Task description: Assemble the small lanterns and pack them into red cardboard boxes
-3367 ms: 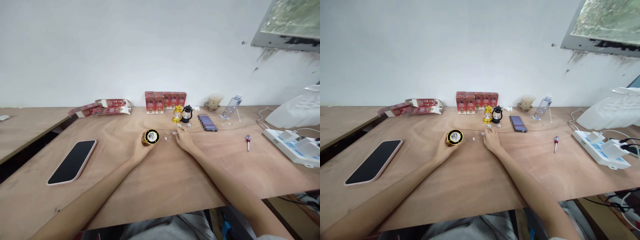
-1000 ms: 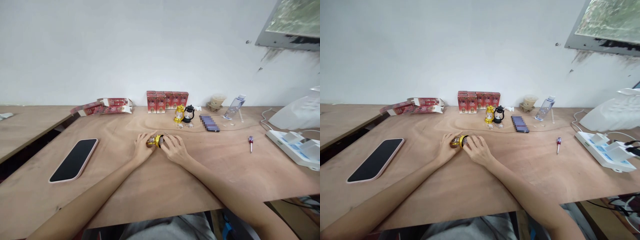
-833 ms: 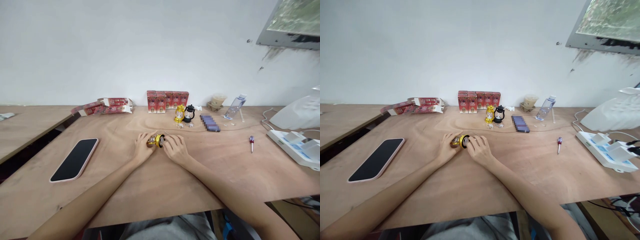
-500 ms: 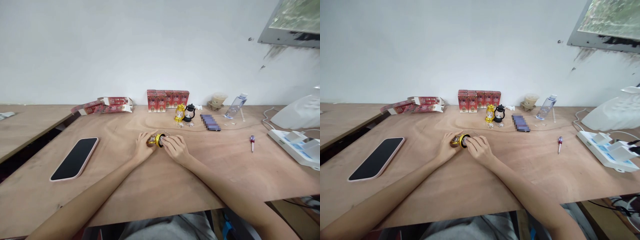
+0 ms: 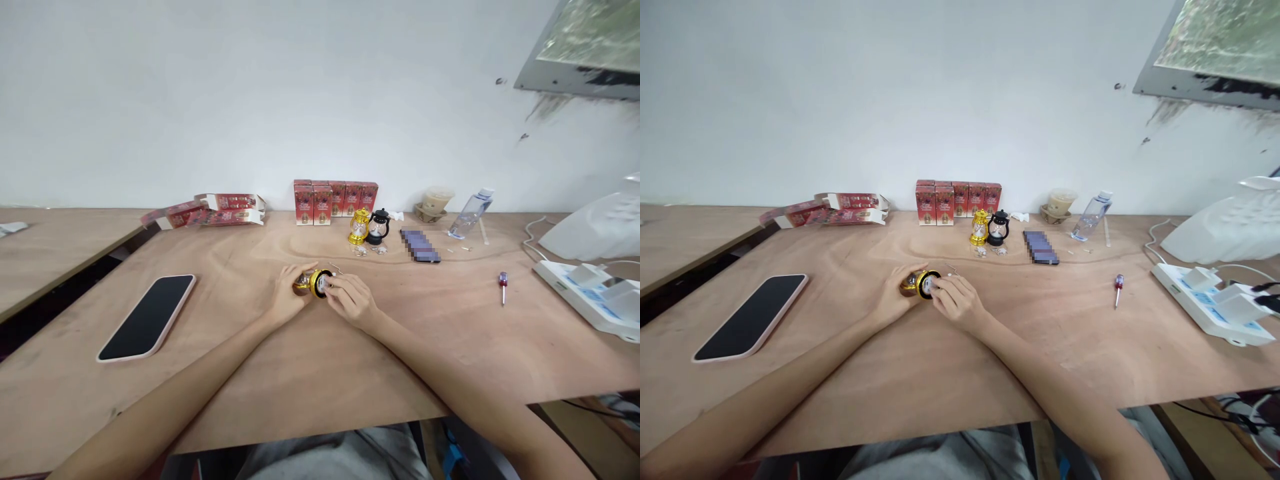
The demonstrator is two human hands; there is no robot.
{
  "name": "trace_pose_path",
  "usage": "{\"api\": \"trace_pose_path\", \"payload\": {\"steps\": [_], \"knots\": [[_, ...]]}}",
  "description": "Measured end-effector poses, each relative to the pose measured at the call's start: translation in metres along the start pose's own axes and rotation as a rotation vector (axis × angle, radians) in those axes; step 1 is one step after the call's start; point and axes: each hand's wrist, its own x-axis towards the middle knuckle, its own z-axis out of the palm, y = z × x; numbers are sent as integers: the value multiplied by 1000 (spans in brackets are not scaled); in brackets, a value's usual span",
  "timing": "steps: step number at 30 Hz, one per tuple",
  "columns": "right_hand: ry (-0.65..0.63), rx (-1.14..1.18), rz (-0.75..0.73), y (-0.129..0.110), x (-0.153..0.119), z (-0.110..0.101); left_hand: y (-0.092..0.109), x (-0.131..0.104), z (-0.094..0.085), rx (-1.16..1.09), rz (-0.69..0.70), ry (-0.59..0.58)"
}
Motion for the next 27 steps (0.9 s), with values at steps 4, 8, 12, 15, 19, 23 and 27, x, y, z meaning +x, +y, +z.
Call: {"api": "trace_pose_path", "payload": {"steps": [4,8,12,15,19,23,27], "knots": [[12,-20,-21,-1,2,0,3,0,0,-6,-6,3],[-2,-51,-12,-2,0,0,5,0,-1,-18,-18,2],[-18,-68,20,-3,-2,1,5,0,0,-14,-11,2],[-31,-62,49,-3,-3,0,5,0,0,-14,8,4],[-50,-58,53,-3,-5,1,6,1,-1,6,21,-15],[-84,-45,83,-3,-9,2,6,1,-2,4,20,-39],[-120,-72,92,-2,-10,2,4,1,-1,-5,23,-33]]}}
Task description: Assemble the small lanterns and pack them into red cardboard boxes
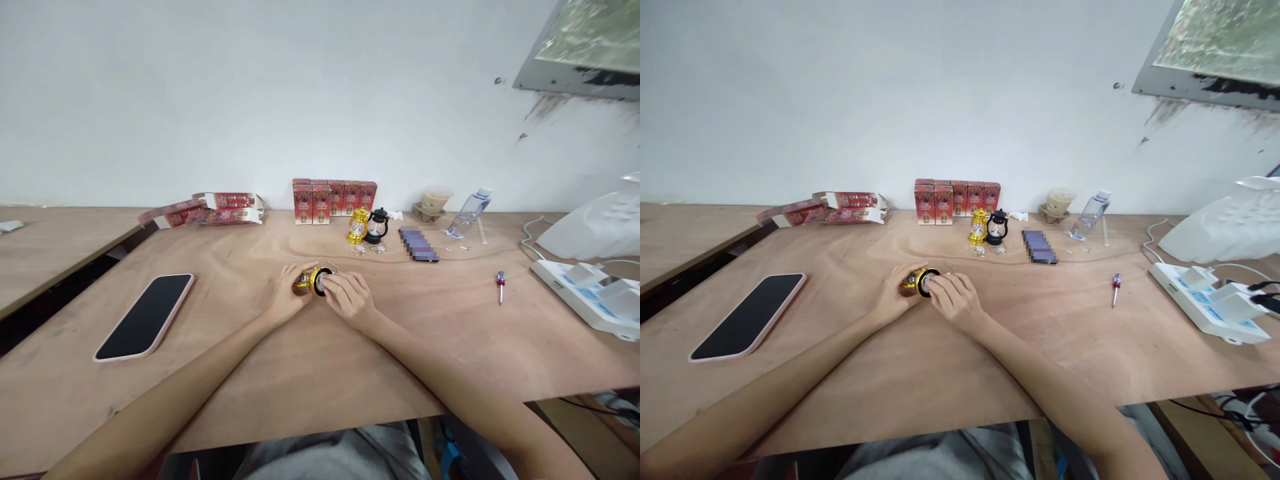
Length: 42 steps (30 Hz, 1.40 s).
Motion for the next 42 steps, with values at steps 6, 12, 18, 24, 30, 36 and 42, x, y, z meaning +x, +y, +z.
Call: {"api": "trace_pose_path", "payload": {"steps": [6,12,18,24,30,36,42], "knots": [[9,3,-12,2,-1,1,-2,-1,0,17,-17,-19],[6,45,22,0,-1,1,-6,-2,2,-18,-28,-34],[66,187,305,-5,-2,3,-4,-1,1,-137,-7,-47],[-156,664,530,0,-2,6,-1,-1,-2,-173,-48,-72],[-198,840,655,1,3,3,0,0,-3,-78,-27,-71],[-193,907,723,1,0,5,-1,0,-2,-25,-20,-90],[-203,911,738,1,-2,5,-4,1,-2,27,-17,-108]]}}
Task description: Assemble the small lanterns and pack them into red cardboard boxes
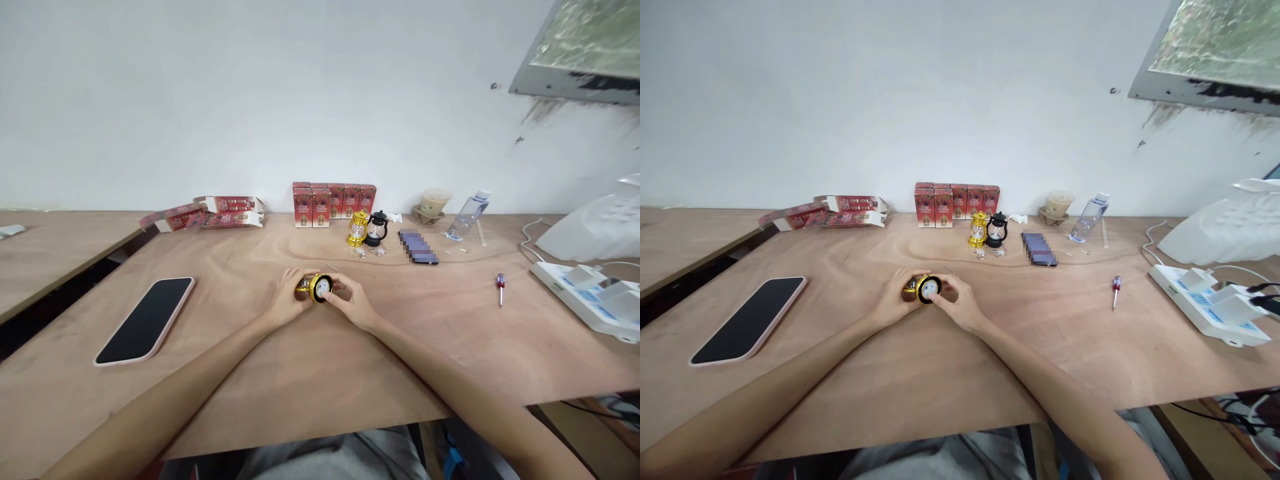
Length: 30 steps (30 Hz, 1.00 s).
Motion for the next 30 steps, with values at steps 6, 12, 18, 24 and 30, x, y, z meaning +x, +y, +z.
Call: {"api": "trace_pose_path", "payload": {"steps": [6,12,18,24,30], "knots": [[19,-30,33,0,0,1,-2,0,2,1,27,-11],[157,-136,-122,-1,0,3,-2,-2,3,61,-38,26],[143,-312,-281,-7,-2,3,5,-5,2,119,-114,41],[64,-297,-272,-7,-2,1,5,-5,2,126,-145,29],[6,-275,-279,-1,-1,3,5,-5,2,134,-152,12]]}}
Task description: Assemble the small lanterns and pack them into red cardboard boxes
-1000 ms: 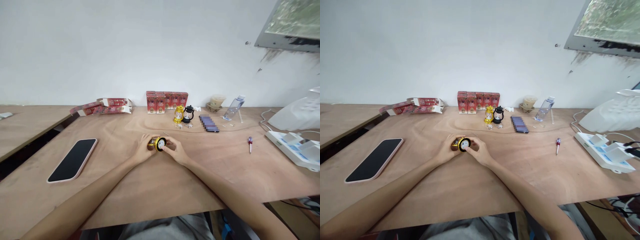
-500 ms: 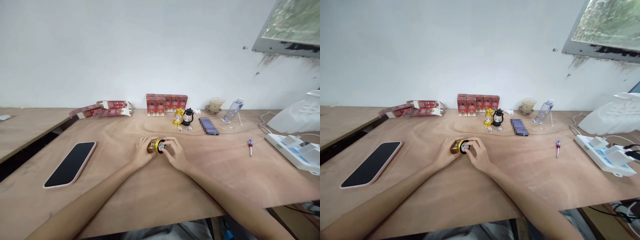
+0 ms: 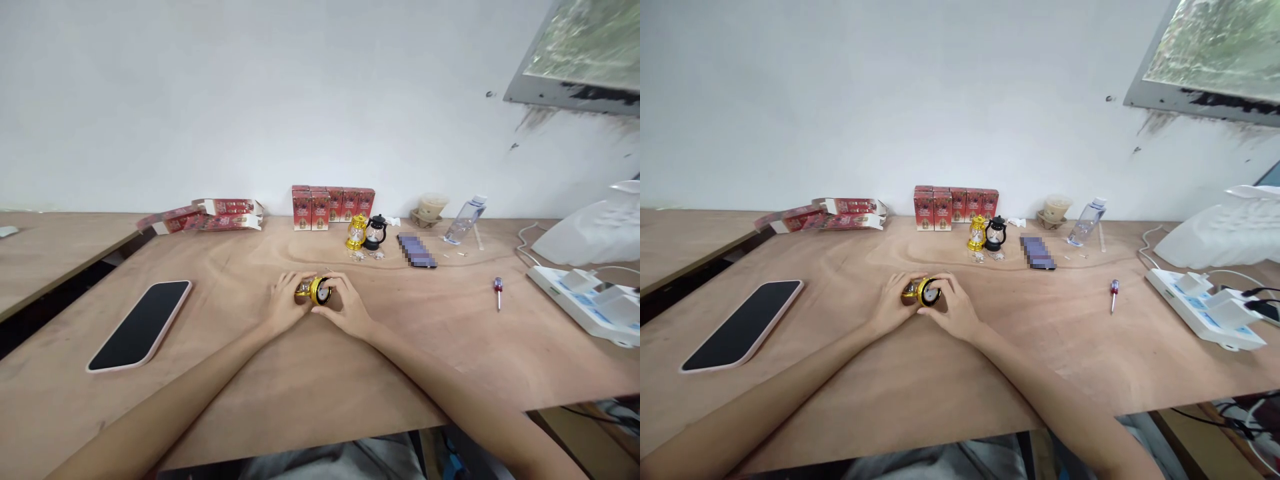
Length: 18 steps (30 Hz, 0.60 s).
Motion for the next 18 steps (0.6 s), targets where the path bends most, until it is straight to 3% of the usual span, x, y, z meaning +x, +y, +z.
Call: {"api": "trace_pose_path", "payload": {"steps": [18], "knots": [[54,-14,1,-1,0,0,7,0,-2,80,-86,-58]]}}
